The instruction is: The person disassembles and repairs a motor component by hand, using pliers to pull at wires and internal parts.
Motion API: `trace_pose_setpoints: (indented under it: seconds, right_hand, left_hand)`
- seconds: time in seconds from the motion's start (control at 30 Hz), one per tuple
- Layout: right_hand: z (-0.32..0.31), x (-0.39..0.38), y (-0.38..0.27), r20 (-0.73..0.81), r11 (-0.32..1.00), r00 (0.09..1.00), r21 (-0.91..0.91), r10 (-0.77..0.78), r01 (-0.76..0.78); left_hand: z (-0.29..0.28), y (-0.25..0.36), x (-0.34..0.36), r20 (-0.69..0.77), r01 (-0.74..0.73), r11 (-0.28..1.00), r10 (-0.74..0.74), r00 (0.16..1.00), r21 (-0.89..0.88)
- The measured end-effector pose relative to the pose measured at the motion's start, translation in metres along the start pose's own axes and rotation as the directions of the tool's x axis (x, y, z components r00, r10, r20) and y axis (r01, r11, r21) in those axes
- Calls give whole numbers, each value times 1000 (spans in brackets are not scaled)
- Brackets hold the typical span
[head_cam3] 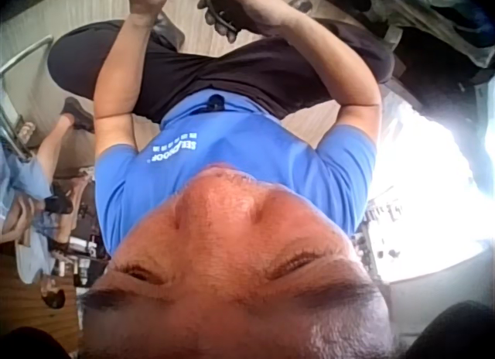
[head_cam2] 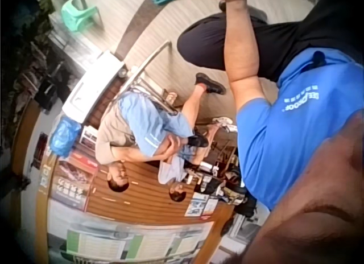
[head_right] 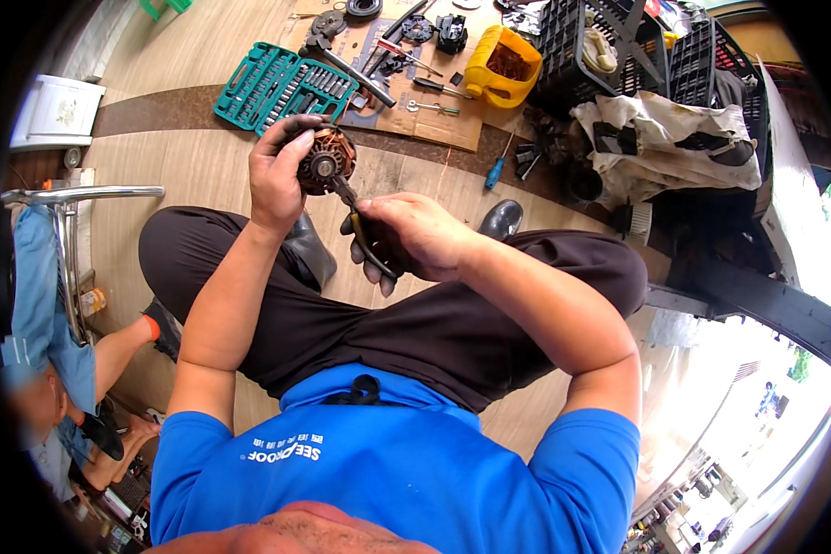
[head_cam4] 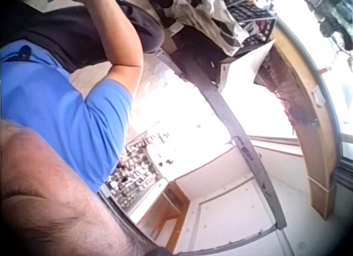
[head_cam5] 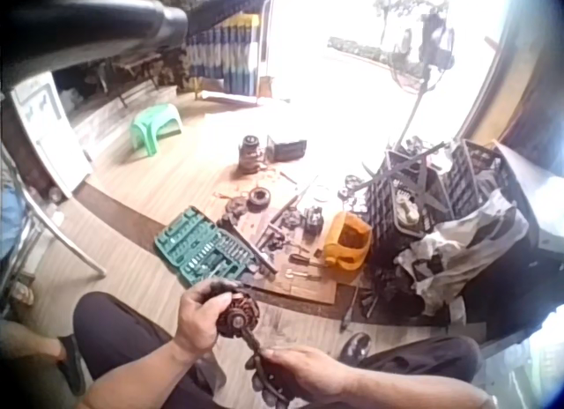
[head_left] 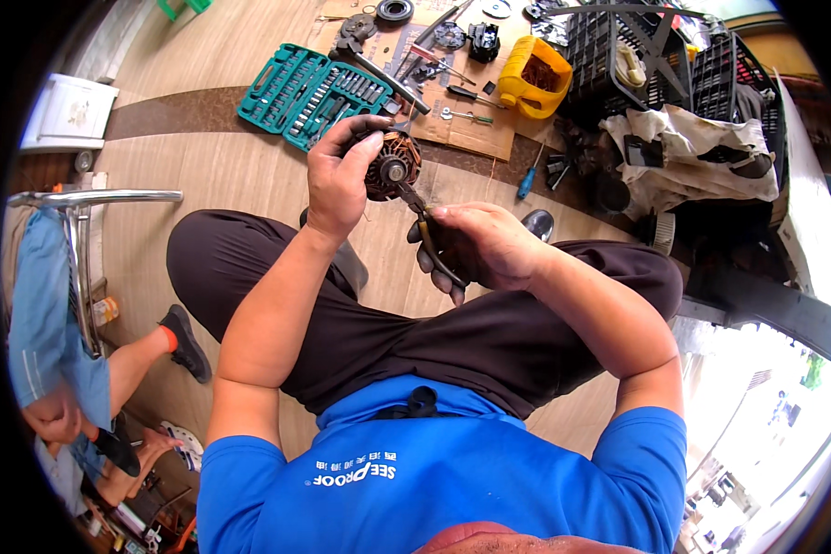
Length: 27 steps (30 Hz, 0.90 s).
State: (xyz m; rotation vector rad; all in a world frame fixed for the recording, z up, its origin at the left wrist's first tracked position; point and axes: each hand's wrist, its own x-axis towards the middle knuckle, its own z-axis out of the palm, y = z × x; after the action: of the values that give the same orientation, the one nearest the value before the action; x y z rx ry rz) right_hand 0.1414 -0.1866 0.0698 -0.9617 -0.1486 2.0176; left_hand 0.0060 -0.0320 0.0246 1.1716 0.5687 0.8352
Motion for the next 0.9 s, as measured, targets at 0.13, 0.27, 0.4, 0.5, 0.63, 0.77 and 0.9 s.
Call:
trace_pose_setpoints:
  seconds: [0.13,0.27,0.4,0.5,0.63,0.77,0.9]
  right_hand:
    - [-2,5,9,-12,998,998,-12,-63,62]
    - [2,8,13,-75,996,995,-48,-73,70]
    - [5,5,13,-105,979,992,-199,-71,49]
    - [8,2,16,-96,917,983,-384,-157,109]
    - [-6,-12,-23,-87,721,890,-624,-447,301]
    - [-70,9,-85,-417,705,642,-648,-644,287]
    - [-244,34,-81,-643,607,488,-752,-590,-257]
  left_hand:
    - [0,0,0,9,-15,999,14,1000,40]
    - [-1,-1,-1,15,-13,998,12,1000,62]
    - [-3,-4,1,0,23,1000,-23,1000,7]
    - [-7,-4,6,-3,243,935,-253,968,-257]
    - [-20,-9,11,-103,241,902,-295,950,-359]
    - [-32,-7,9,-163,206,868,-307,938,-452]
    - [-24,-15,22,-21,335,735,-429,903,-589]
